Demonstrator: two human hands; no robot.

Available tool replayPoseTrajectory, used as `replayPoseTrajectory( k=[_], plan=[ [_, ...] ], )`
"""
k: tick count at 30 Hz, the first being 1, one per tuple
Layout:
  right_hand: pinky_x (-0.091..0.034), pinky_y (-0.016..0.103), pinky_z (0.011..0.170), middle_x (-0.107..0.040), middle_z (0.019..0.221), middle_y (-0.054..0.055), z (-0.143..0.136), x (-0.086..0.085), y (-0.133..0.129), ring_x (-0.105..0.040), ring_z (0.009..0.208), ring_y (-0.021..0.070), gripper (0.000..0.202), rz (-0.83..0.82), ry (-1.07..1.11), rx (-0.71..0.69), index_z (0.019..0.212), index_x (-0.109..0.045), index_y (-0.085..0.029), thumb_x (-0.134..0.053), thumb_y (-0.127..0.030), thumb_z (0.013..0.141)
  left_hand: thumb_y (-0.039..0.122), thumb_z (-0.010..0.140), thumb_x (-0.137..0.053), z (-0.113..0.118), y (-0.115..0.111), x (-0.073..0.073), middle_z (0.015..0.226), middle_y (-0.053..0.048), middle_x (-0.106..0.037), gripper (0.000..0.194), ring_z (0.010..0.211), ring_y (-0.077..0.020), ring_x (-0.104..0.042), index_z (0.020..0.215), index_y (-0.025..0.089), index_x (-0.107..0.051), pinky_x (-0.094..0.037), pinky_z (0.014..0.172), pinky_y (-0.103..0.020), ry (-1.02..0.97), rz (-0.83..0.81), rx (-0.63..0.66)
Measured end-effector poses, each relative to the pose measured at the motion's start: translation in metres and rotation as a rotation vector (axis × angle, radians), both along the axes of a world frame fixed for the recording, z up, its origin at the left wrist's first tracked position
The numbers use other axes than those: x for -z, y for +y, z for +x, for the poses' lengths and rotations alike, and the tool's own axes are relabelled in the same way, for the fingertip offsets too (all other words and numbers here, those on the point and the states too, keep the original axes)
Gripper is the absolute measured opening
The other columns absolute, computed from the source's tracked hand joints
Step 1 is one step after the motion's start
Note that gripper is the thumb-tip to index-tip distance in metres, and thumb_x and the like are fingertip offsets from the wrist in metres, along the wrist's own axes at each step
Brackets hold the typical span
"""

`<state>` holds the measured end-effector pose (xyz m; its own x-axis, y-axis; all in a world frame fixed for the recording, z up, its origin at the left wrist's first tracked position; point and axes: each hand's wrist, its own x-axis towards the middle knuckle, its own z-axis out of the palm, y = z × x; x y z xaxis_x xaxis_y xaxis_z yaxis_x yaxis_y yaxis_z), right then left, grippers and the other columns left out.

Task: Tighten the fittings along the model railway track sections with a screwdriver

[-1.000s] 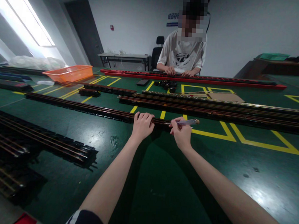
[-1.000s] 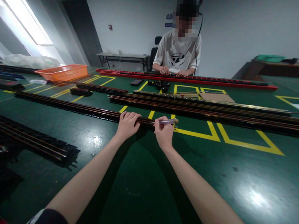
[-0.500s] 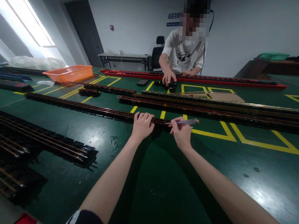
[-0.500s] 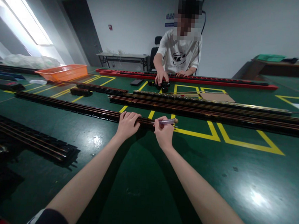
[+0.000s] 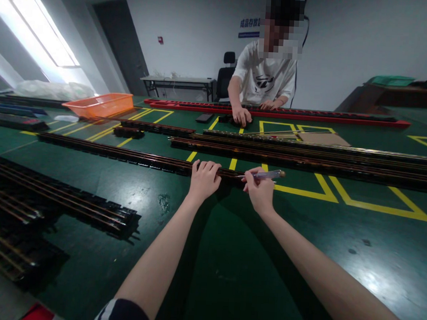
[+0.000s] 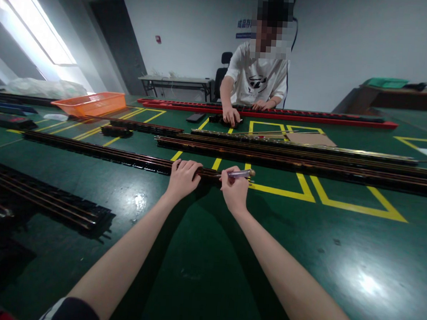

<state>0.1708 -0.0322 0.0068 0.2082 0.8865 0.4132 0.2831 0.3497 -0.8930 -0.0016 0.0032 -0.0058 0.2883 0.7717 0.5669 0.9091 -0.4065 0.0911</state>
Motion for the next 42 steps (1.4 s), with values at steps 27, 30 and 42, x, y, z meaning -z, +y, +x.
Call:
replayPoseTrajectory(
  k=[27,30,42],
  plan=[
    [-0.046,0.029,0.045,-0.062,0.066,0.003,0.0004,0.0017,0.0005,-0.055,0.048,0.0143,0.033,0.032,-0.006,0.019,0.077,-0.053,-0.020,-0.055,-0.052,0.084,0.015,0.087,-0.043,0.0004,-0.0015,-0.0007,0.114,-0.007,-0.067,0.035,0.110,-0.0253,-0.056,0.114,0.022,-0.064,-0.028,0.110,-0.049,0.024,0.000,0.000],
    [-0.046,0.029,0.044,-0.062,0.065,0.003,0.0002,0.0006,-0.0003,-0.054,0.047,0.0140,0.036,0.049,-0.003,0.017,0.076,-0.053,-0.020,-0.054,-0.055,0.084,0.013,0.086,-0.043,0.0003,-0.0022,-0.0020,0.114,-0.007,-0.067,0.036,0.111,-0.0255,-0.056,0.114,0.021,-0.063,-0.028,0.110,-0.049,0.024,-0.011,-0.007],
    [-0.045,0.028,0.043,-0.061,0.065,0.003,0.0001,-0.0001,-0.0009,-0.054,0.047,0.0136,0.033,0.069,-0.024,0.033,0.076,-0.053,-0.019,-0.053,-0.051,0.085,0.006,0.084,-0.042,0.0014,-0.0042,-0.0059,0.115,-0.006,-0.067,0.040,0.113,-0.0259,-0.055,0.114,0.020,-0.064,-0.029,0.110,-0.049,0.016,-0.035,-0.022]
  ],
)
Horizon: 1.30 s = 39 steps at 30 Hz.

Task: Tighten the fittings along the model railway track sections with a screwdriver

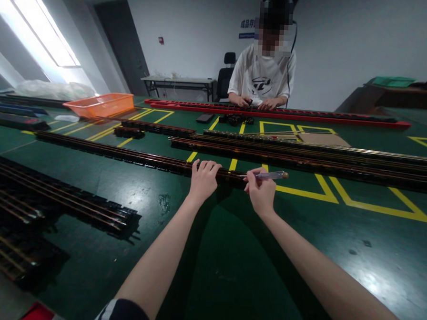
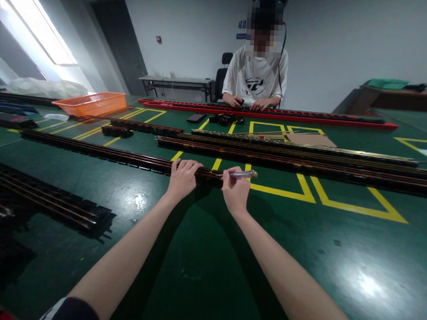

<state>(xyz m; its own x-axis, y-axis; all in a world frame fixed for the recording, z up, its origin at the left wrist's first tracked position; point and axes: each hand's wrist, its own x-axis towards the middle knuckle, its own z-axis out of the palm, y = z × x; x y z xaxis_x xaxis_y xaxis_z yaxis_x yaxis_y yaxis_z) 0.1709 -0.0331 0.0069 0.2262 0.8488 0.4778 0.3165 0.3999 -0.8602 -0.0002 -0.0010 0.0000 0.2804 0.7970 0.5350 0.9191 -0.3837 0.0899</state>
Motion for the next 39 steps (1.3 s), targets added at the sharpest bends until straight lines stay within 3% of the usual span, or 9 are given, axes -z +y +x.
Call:
replayPoseTrajectory(
  k=[9,19,29,39],
  plan=[
    [-0.044,0.027,0.043,-0.063,0.063,0.003,-0.0010,-0.0002,0.0005,-0.053,0.044,0.0127,0.024,-0.009,0.016,-0.013,0.076,-0.052,-0.019,-0.054,-0.042,0.084,0.006,0.082,-0.039,-0.0025,0.0044,0.0011,0.113,-0.006,-0.066,0.041,0.112,-0.0235,-0.055,0.112,0.020,-0.063,-0.033,0.107,-0.042,-0.058,-0.067,0.039],
    [-0.046,0.029,0.045,-0.064,0.066,0.004,-0.0004,-0.0013,-0.0005,-0.055,0.047,0.0137,0.027,0.001,-0.020,-0.003,0.077,-0.053,-0.019,-0.053,-0.044,0.085,0.028,0.083,-0.050,-0.0028,0.0021,-0.0025,0.120,-0.007,-0.064,0.037,0.116,-0.0256,-0.052,0.118,0.021,-0.061,-0.030,0.110,-0.045,-0.058,-0.128,0.058],
    [-0.047,0.029,0.046,-0.065,0.066,0.003,0.0001,-0.0004,-0.0002,-0.055,0.046,0.0138,0.028,-0.015,-0.025,0.008,0.077,-0.052,-0.020,-0.052,-0.046,0.086,0.044,0.086,-0.053,-0.0040,0.0052,0.0028,0.121,-0.008,-0.063,0.041,0.117,-0.0268,-0.052,0.120,0.022,-0.060,-0.032,0.108,-0.047,-0.032,-0.096,0.059],
    [-0.045,0.028,0.045,-0.064,0.064,0.003,-0.0007,-0.0010,0.0005,-0.054,0.044,0.0133,0.023,-0.001,-0.014,0.016,0.077,-0.052,-0.019,-0.053,-0.041,0.085,0.043,0.088,-0.053,-0.0008,0.0039,0.0020,0.120,-0.008,-0.064,0.038,0.116,-0.0269,-0.053,0.118,0.021,-0.061,-0.032,0.108,-0.047,-0.018,-0.076,0.032]
  ],
)
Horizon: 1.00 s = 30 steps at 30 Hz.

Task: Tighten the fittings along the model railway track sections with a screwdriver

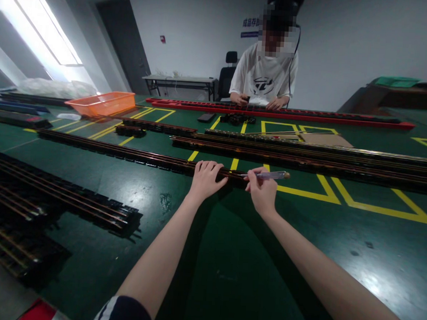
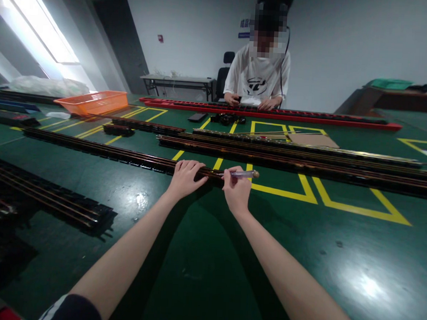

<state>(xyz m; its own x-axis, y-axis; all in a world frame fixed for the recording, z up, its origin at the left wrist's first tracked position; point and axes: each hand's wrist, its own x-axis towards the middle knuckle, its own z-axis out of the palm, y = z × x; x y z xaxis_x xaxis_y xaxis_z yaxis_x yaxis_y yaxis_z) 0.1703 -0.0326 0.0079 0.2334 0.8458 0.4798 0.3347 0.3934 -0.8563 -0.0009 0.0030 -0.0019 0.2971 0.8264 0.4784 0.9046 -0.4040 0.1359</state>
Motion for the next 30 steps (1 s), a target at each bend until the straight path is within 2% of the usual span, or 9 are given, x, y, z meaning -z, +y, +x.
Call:
replayPoseTrajectory(
  k=[5,20,30],
  plan=[
    [-0.043,0.027,0.043,-0.064,0.065,0.003,-0.0001,-0.0004,-0.0007,-0.054,0.046,0.0134,0.027,-0.003,0.012,-0.011,0.077,-0.052,-0.019,-0.053,-0.045,0.085,0.041,0.089,-0.051,0.0027,-0.0011,0.0011,0.120,-0.008,-0.065,0.036,0.117,-0.0272,-0.053,0.117,0.021,-0.062,-0.027,0.111,-0.050,0.010,0.042,-0.005],
    [-0.045,0.027,0.044,-0.062,0.064,0.001,0.0000,-0.0003,-0.0005,-0.054,0.047,0.0125,0.023,-0.035,0.092,0.014,0.076,-0.052,-0.020,-0.055,-0.041,0.084,0.031,0.090,-0.048,0.0022,-0.0003,0.0029,0.117,-0.007,-0.067,0.031,0.114,-0.0261,-0.054,0.115,0.022,-0.062,-0.027,0.111,-0.050,0.003,0.084,-0.010],
    [-0.044,0.026,0.043,-0.061,0.063,0.000,-0.0009,-0.0016,-0.0016,-0.054,0.046,0.0121,0.022,-0.064,0.181,0.054,0.074,-0.052,-0.020,-0.057,-0.040,0.081,0.031,0.089,-0.048,0.0021,-0.0001,0.0031,0.116,-0.007,-0.067,0.031,0.113,-0.0260,-0.055,0.115,0.022,-0.063,-0.027,0.110,-0.050,0.006,0.087,-0.010]
  ],
)
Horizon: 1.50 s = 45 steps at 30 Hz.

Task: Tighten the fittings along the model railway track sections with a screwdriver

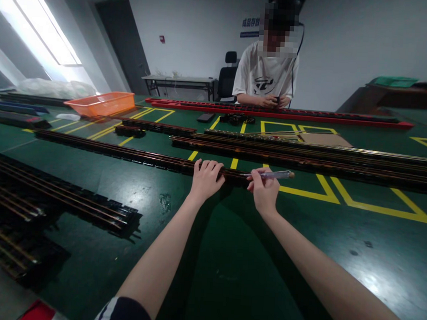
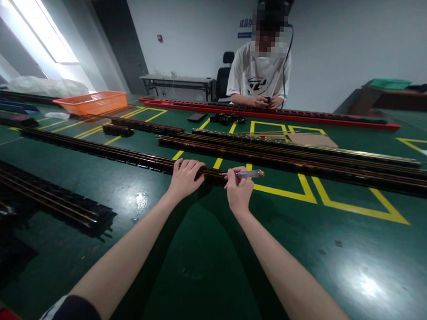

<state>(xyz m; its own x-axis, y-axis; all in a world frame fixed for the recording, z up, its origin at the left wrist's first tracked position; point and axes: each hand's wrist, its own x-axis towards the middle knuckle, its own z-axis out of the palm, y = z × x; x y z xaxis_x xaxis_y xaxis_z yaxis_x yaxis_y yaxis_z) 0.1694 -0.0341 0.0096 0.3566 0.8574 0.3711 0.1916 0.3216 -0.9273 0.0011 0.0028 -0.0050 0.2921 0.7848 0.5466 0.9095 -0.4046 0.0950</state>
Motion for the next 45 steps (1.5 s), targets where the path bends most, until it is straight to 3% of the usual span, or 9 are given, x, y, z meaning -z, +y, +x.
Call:
replayPoseTrajectory(
  k=[14,45],
  plan=[
    [-0.041,0.023,0.040,-0.058,0.059,-0.002,-0.0009,-0.0024,-0.0005,-0.052,0.042,0.0103,0.017,0.010,0.121,0.023,0.071,-0.051,-0.019,-0.057,-0.033,0.079,0.029,0.090,-0.047,-0.0006,-0.0013,-0.0012,0.116,-0.007,-0.067,0.031,0.114,-0.0261,-0.055,0.116,0.022,-0.062,-0.026,0.111,-0.050,0.003,-0.003,0.017],
    [-0.041,0.024,0.041,-0.058,0.058,-0.002,-0.0014,-0.0015,-0.0011,-0.052,0.043,0.0110,0.020,0.018,0.069,0.016,0.071,-0.051,-0.019,-0.057,-0.036,0.080,0.014,0.085,-0.044,-0.0021,-0.0019,-0.0008,0.113,-0.006,-0.067,0.034,0.113,-0.0257,-0.055,0.112,0.023,-0.063,-0.026,0.110,-0.051,0.000,0.031,-0.011]
  ],
)
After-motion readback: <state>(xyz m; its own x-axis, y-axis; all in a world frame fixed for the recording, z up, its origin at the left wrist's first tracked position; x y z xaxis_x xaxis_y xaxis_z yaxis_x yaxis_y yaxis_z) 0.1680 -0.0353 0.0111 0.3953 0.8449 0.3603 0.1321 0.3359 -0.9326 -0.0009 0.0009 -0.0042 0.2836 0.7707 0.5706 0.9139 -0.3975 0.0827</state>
